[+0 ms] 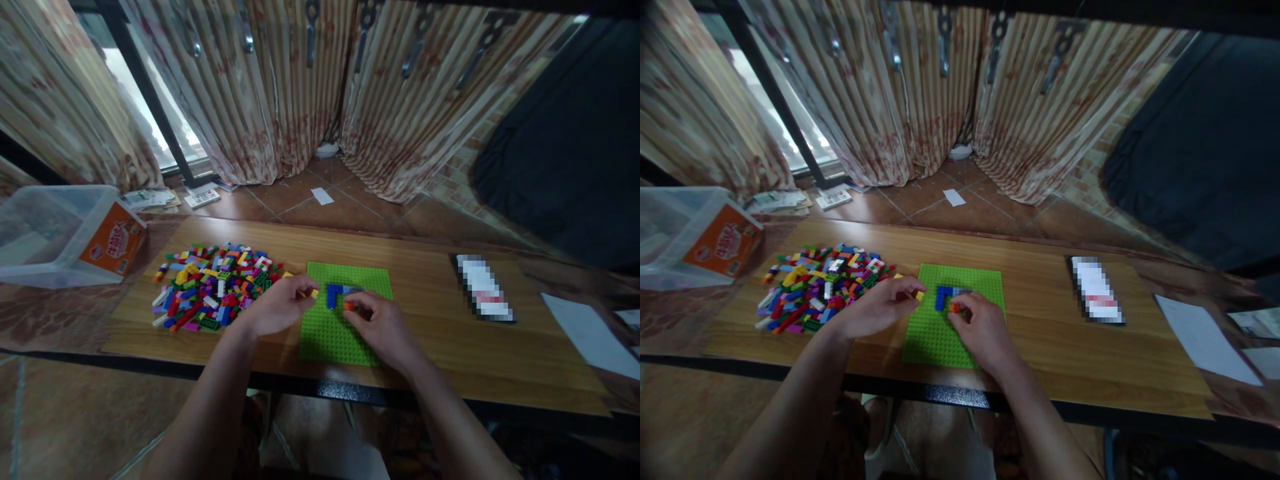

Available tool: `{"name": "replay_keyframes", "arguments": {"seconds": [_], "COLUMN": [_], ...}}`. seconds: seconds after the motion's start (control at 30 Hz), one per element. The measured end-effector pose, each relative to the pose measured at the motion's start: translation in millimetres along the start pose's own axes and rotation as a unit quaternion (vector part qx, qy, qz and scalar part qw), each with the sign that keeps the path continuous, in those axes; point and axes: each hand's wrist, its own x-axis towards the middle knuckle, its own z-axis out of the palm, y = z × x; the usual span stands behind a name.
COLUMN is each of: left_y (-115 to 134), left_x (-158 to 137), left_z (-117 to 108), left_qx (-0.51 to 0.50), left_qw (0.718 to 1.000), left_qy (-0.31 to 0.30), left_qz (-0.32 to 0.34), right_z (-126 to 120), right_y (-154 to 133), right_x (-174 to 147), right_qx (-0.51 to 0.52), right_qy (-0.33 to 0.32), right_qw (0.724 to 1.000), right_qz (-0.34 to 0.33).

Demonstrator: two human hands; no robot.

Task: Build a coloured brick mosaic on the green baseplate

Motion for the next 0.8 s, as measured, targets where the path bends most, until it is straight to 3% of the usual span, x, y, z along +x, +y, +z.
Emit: {"name": "replay_keyframes", "arguments": {"seconds": [0.3,0.57,0.8], "left_y": [-1.5,-1.8,-2.0], "left_x": [2.3,4.8,4.4], "left_z": [8.0,11.5,7.7], "left_qx": [0.026,0.078,0.138], "left_qw": [1.000,0.997,0.989], "left_qy": [0.004,0.025,0.050], "left_qz": [-0.003,0.012,-0.003], "right_z": [-4.4,-4.0,20.6], "right_y": [8.2,-5.5,-17.3], "right_x": [1.4,-2.2,-13.1], "right_qx": [-0.092,-0.042,-0.076], "right_qy": [-0.001,-0.059,-0.089], "right_qw": [0.996,0.997,0.991], "right_qz": [0.014,0.000,-0.063]}}
